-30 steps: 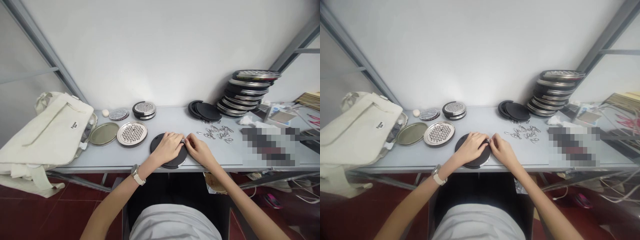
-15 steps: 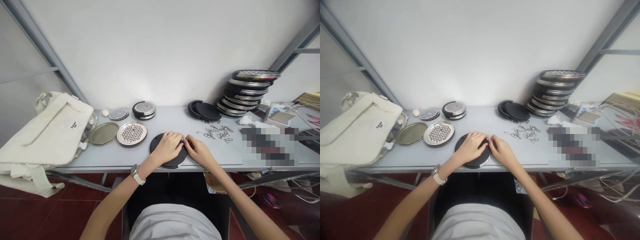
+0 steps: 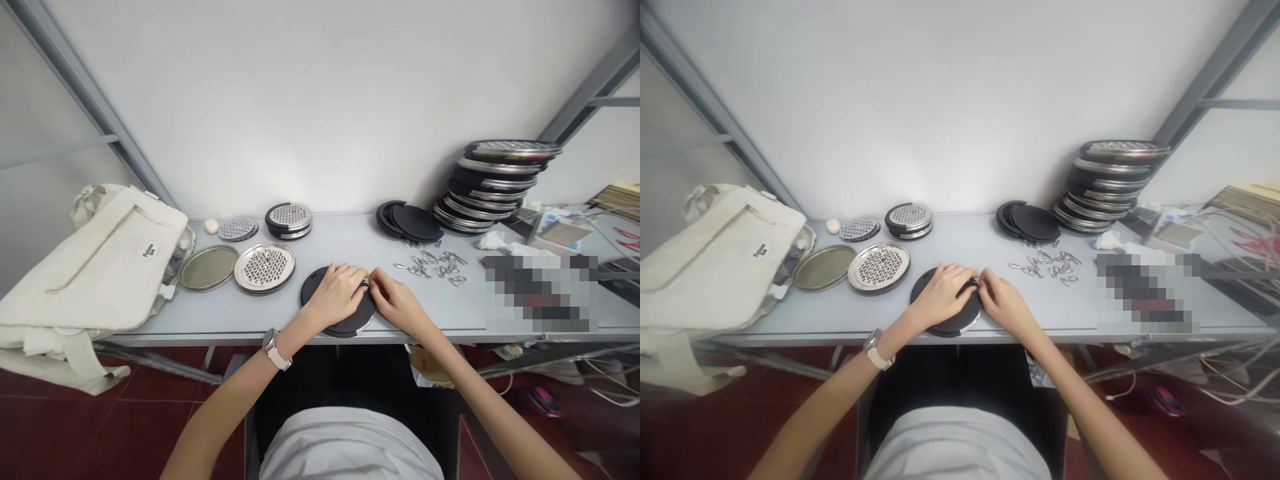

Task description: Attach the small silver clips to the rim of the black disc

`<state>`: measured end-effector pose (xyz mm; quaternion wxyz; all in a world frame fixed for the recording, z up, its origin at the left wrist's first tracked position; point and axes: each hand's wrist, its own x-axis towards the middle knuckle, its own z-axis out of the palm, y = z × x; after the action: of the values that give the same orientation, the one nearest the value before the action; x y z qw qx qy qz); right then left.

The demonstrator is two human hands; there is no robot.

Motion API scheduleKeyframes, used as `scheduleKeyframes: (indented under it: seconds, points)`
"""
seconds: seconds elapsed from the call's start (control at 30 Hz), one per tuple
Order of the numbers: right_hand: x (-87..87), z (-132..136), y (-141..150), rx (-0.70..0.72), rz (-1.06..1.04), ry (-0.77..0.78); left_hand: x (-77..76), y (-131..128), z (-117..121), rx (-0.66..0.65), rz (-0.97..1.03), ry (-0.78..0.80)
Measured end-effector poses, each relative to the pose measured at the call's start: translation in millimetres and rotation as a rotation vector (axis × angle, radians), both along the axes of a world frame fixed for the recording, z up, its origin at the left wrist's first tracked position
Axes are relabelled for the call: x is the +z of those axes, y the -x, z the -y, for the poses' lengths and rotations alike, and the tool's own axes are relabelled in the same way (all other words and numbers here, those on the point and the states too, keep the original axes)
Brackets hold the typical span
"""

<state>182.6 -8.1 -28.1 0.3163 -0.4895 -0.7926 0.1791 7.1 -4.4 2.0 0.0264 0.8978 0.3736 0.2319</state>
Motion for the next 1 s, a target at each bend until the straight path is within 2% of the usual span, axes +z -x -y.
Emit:
scheduleKeyframes:
  seconds: [0.27,0.6,1.0]
  points:
    - [-1.0,-0.2,-0.5,-0.005,-0.028,0.015,-1.3,-0.5,-0.9,0.003,-0.003,0.019]
    - [-2.2,0.0,0.5,-0.141,0.045,-0.035,-0.1,0.3,0.2,0.009,-0.063,-0.019]
    - [0.2,0.0,-0.4,-0.056,0.011,-0.008,-2.0,-0.6,0.2,0.064,-0.060,-0.051]
